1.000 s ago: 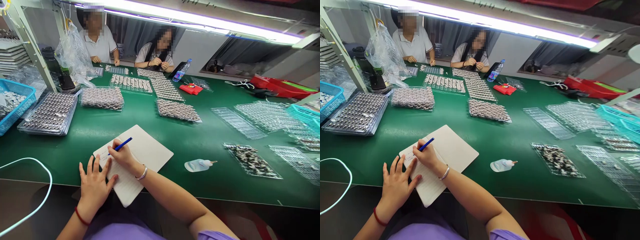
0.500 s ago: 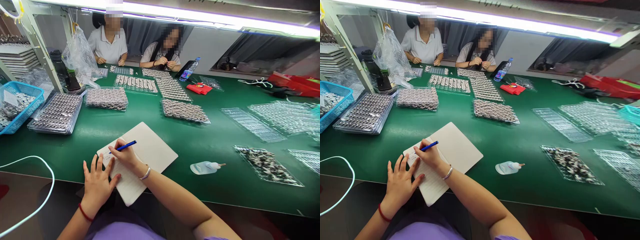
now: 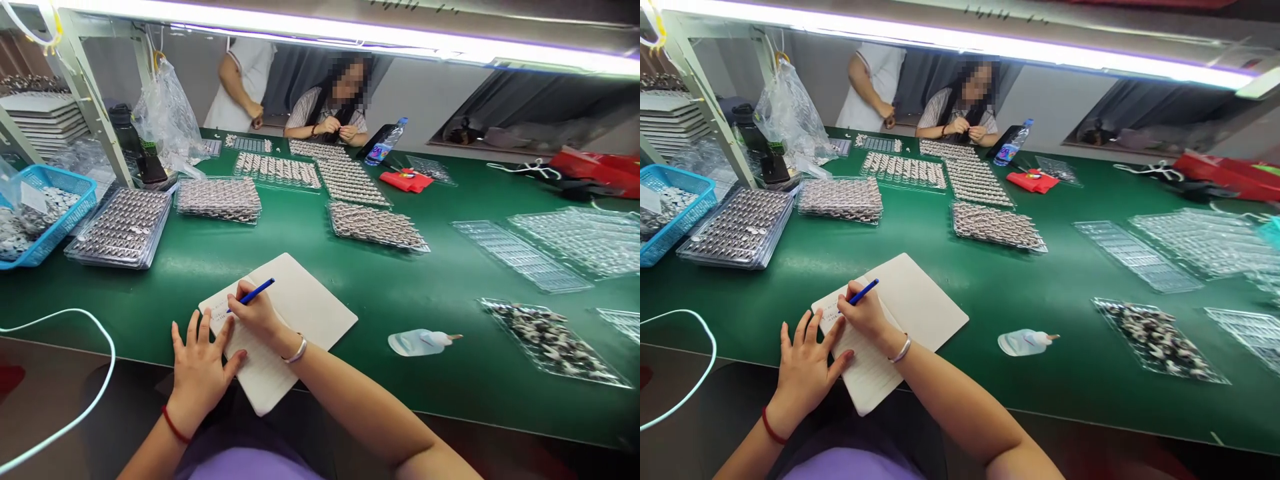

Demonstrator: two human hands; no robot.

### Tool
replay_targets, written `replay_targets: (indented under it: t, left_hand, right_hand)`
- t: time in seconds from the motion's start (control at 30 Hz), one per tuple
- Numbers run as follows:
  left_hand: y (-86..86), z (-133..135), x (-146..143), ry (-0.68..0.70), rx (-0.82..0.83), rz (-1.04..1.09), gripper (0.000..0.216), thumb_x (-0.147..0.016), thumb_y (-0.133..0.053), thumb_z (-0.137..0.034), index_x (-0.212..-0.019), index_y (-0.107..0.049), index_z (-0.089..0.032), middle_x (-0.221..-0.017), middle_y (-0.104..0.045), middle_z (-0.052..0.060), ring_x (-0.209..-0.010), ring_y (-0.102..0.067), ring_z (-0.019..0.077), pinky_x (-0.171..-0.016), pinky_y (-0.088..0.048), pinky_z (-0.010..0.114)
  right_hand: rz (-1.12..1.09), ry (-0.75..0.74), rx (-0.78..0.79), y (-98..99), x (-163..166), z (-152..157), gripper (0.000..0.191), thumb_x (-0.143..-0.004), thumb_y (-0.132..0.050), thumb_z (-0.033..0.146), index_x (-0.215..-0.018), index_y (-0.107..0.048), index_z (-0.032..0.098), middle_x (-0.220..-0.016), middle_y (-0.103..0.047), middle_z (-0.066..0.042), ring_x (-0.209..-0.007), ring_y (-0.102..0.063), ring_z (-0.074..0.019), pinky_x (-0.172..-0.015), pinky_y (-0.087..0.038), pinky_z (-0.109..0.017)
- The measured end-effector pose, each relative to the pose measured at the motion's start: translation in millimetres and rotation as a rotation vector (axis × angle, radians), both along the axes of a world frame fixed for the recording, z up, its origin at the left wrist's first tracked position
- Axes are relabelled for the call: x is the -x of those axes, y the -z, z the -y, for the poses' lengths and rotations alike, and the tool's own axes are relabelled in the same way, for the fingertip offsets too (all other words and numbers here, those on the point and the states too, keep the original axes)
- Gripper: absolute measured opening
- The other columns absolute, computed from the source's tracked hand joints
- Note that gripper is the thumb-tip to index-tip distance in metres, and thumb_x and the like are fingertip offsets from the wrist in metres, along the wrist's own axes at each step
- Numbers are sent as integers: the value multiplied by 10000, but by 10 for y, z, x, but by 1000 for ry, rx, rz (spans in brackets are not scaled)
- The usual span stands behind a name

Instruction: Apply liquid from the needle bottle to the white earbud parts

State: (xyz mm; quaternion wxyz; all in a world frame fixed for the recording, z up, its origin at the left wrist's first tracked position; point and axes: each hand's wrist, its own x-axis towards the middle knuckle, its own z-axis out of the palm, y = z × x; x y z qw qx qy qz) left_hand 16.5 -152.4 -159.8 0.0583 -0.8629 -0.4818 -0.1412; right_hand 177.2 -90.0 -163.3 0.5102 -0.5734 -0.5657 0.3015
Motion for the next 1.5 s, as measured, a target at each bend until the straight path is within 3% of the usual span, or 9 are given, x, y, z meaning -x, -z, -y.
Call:
replay_targets:
  t: [0.3,1.13,1.5]
  left_hand:
    - [-11,85,16,-48,73,54,563,-897,-488,-604,-1410,-483,-370,-1463,-474,161,-1354,-397,374,-1066,-241,702]
    - [58,102,66,-61,-56,48,542,-893,-491,-610,-1389,-501,-391,-1429,-519,137,-1323,-438,349,-1053,-281,673]
    - [-4,26,26,-16,7,-8,548,-908,-514,-547,-1411,-492,-330,-1462,-461,199,-1349,-398,397,-1063,-220,713]
  right_hand:
    - [-29,-16,6,-1,29,58,266,-745,-566,312,-565,-384,239,-513,-410,63,-516,-381,-129,-518,-325,-270]
    - [-50,-30,-39,0,81,42,316,-772,-610,395,-576,-424,233,-518,-443,50,-497,-419,-131,-507,-348,-276]
    - [-26,-16,-7,36,12,-2,270,-734,-569,317,-558,-384,231,-522,-405,60,-518,-372,-116,-514,-311,-261]
